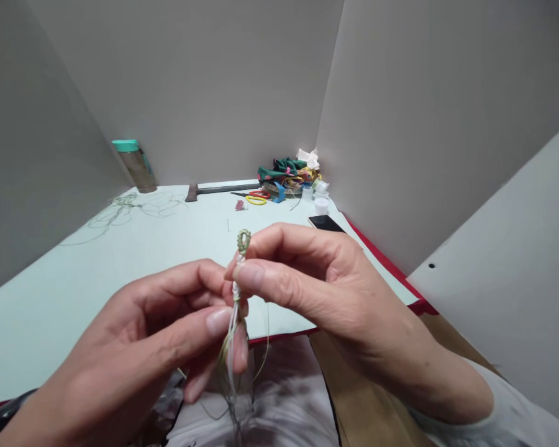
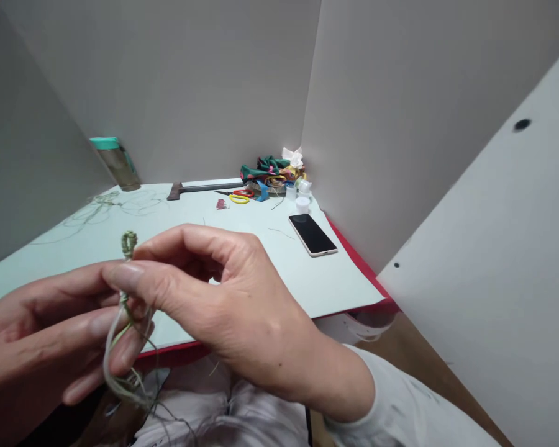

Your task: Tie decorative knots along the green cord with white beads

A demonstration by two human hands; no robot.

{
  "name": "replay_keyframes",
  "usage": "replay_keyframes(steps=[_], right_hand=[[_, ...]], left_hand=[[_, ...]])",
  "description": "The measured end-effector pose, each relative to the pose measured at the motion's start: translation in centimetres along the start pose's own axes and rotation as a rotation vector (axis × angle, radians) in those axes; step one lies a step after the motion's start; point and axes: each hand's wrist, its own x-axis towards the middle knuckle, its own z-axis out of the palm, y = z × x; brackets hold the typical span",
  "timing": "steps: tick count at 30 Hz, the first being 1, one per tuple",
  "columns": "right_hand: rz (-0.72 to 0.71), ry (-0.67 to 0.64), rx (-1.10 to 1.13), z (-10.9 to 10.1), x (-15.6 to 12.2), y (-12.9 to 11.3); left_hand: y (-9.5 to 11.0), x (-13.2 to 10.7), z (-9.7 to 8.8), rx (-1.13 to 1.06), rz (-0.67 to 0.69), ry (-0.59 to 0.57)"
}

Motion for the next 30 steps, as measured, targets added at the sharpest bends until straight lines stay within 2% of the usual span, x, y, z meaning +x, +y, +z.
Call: replay_keyframes(steps=[3,8,13,17,24,28,30], right_hand=[[0.043,0.027,0.004,-0.2,1.3,0.4],[0.042,-0.043,0.066,-0.9,3.1,1.1],[0.083,-0.007,0.093,-0.8,4.9,1.9],[0.123,0.052,0.0,-0.6,6.0,2.3],[0.092,0.05,-0.072,-1.0,6.2,3.6],[0.078,0.058,-0.081,-0.6,6.2,4.1],[0.084,0.016,-0.096,-0.6,6.3,4.2]], left_hand=[[0.3,0.1,-0.2,0.191,0.028,0.103],[0.2,0.5,-1.4,0.39,0.2,0.31],[0.3,1.4,-2.6,0.442,0.247,0.332],[0.2,1.7,-3.7,0.51,0.271,0.341],[-0.8,1.4,-6.0,0.734,0.276,0.352],[-0.8,1.4,-6.2,0.73,0.332,0.302],[-0.7,1.4,-6.1,0.741,0.347,0.312]])
